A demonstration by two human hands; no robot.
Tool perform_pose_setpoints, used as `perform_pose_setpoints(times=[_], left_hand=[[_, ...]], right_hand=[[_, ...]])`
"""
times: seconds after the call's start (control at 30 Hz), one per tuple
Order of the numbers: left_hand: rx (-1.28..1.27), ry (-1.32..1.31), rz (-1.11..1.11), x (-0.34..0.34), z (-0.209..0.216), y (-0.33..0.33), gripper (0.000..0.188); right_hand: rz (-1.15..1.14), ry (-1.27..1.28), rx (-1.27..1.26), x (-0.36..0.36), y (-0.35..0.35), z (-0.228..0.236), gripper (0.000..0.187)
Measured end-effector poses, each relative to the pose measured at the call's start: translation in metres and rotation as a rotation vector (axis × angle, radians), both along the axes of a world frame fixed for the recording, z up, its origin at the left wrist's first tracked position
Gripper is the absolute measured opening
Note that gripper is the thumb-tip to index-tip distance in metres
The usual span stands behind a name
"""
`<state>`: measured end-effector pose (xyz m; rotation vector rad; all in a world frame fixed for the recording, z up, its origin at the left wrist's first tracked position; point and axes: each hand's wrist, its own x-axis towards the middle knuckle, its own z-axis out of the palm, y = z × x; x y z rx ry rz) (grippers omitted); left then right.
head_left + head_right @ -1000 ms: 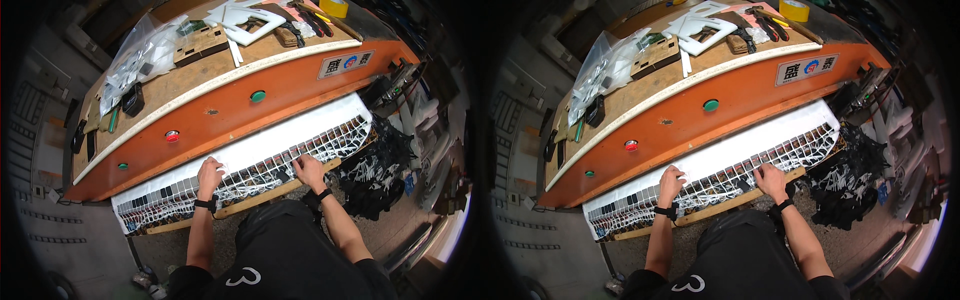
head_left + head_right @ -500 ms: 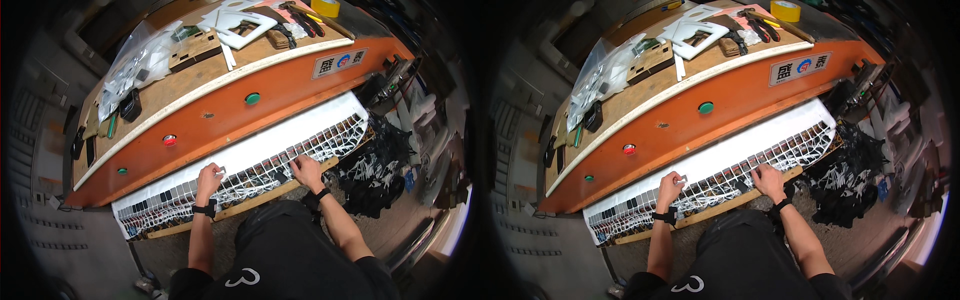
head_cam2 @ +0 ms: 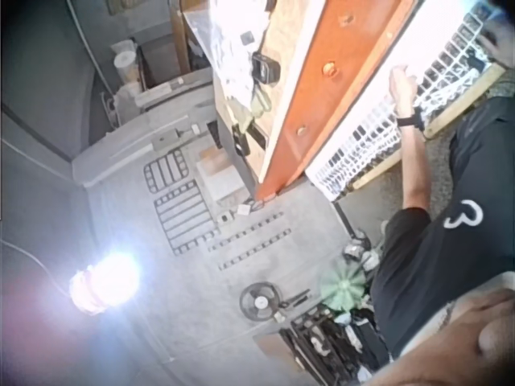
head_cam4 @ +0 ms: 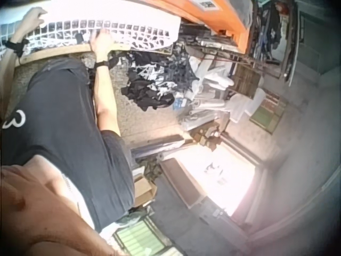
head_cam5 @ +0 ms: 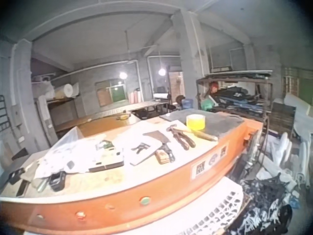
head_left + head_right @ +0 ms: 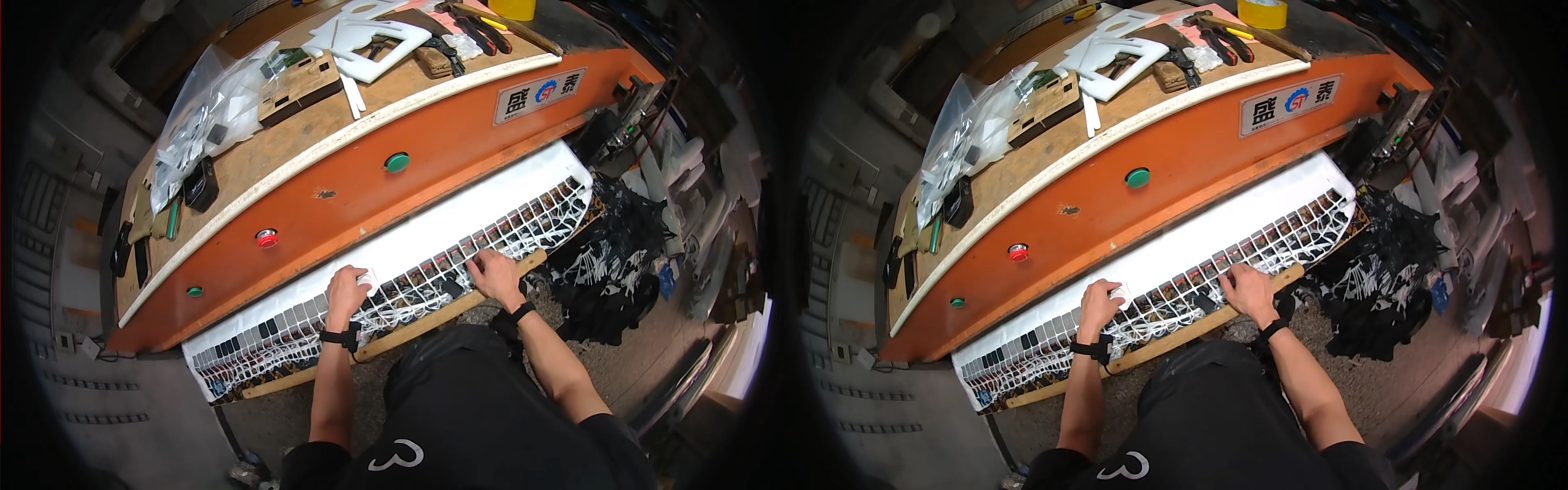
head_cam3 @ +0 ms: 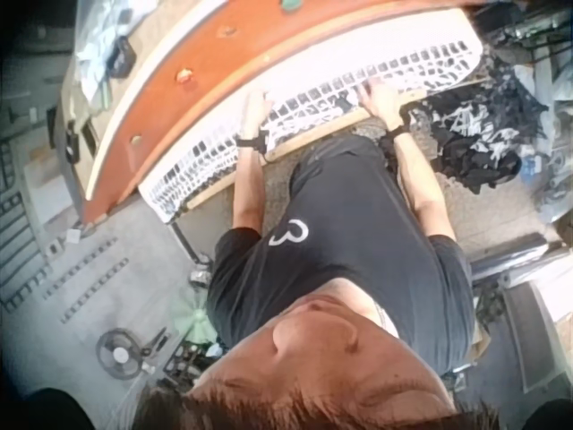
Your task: Assembling small leather patches or tiles onto a mesh backing using an industrial machine.
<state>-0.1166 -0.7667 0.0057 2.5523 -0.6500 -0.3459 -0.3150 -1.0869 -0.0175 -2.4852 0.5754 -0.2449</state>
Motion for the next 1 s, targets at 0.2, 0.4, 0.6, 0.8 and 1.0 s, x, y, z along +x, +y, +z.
perform_pose_setpoints(times=[0.2, 0.4, 0.6, 0.8, 1.0], left_hand=[[-0.105, -0.06, -0.01, 0.001, -0.009, 0.0, 0.034], [-0.18, -0.189, -0.078, 0.002, -0.014, 0.002, 0.029], [-0.215, 0.138, 0.12, -0.014, 0.007, -0.002, 0.036], [-0.294, 0.334, 0.065, 0.002, 0.004, -0.016, 0.04], [-0.069, 0.087, 0.014, 0.001, -0.007, -0.031, 0.043]], right_hand=[[0.007, -0.021, -0.008, -0.001, 0.001, 0.001, 0.03], [0.01, -0.027, -0.018, 0.0, 0.001, 0.0, 0.03], [-0.006, -0.038, -0.009, -0.001, 0.0, -0.002, 0.03], [0.002, -0.041, -0.012, 0.0, 0.001, 0.003, 0.03], [-0.009, -0.054, -0.023, -0.002, 0.001, 0.003, 0.029]])
